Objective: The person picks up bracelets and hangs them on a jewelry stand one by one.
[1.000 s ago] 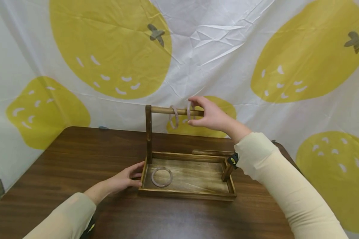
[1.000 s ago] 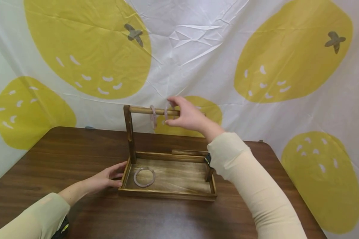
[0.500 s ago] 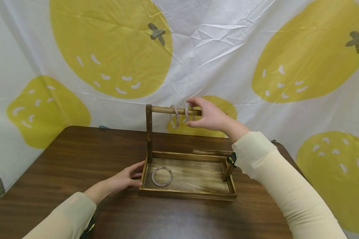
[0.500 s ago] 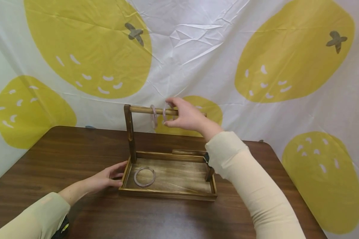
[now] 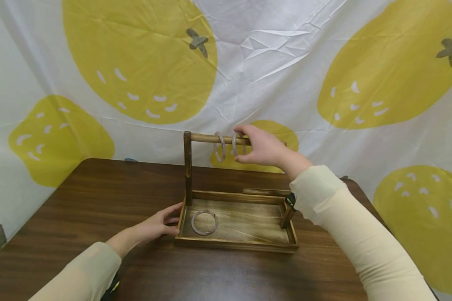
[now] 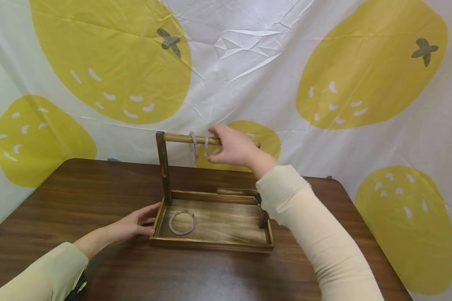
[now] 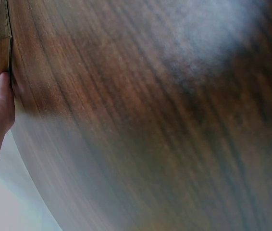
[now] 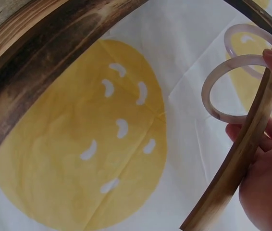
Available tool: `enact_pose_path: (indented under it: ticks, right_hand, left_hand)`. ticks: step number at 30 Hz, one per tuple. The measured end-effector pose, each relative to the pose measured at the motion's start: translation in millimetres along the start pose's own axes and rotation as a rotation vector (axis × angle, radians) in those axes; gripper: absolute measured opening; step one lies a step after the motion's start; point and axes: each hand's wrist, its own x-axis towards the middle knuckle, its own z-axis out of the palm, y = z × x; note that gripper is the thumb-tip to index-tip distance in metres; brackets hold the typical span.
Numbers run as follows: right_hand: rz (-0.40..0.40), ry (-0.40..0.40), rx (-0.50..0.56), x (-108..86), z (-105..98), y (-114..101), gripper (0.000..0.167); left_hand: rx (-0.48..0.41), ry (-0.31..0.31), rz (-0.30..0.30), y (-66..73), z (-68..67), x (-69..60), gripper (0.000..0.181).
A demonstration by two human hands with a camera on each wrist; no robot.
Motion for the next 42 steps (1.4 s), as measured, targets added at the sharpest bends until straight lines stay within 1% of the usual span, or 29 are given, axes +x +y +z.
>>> enact_pose_path:
  ticks: [5, 10, 19, 25, 32, 38, 42]
  right_hand:
    - [0.015, -0.003, -0.053, -0.8, 0.1, -1.0, 0.080]
    - [0.008, 0.007, -0.102, -1.9, 0.4, -1.3, 0.081]
    - [0.001, -0.005, -0.125, -5.3, -0.8, -3.9, 0.087]
    - [-0.040, 0.049, -0.101, -13.0, -1.1, -4.0, 0.086]
    - [-0.051, 0.118, -0.055, -24.0, -1.1, 1.1, 0.088]
    - [-0.115, 0.173, -0.049, -34.0, -1.4, 4.4, 0.089]
    - [-0.152, 0.184, -0.059, -39.3, 0.5, 4.9, 0.090]
  left_hand:
    - [0.008, 0.001, -0.004, 0.4, 0.7, 0.7, 0.084]
    - [0.010, -0.003, -0.002, 1.9, 2.0, 0.6, 0.084]
    - [-0.002, -0.006, -0.005, 2.4, 3.3, 0.8, 0.084]
    - [-0.002, -0.003, -0.002, 0.9, 3.1, 1.0, 0.084]
    - [-0.014, -0.003, 0.012, -0.9, 2.1, 1.5, 0.084]
    - [-0.001, 0.002, 0.008, 0.5, 1.1, 1.3, 0.084]
    - [0.003, 0.003, 0.004, 1.0, 0.1, 0.7, 0.084]
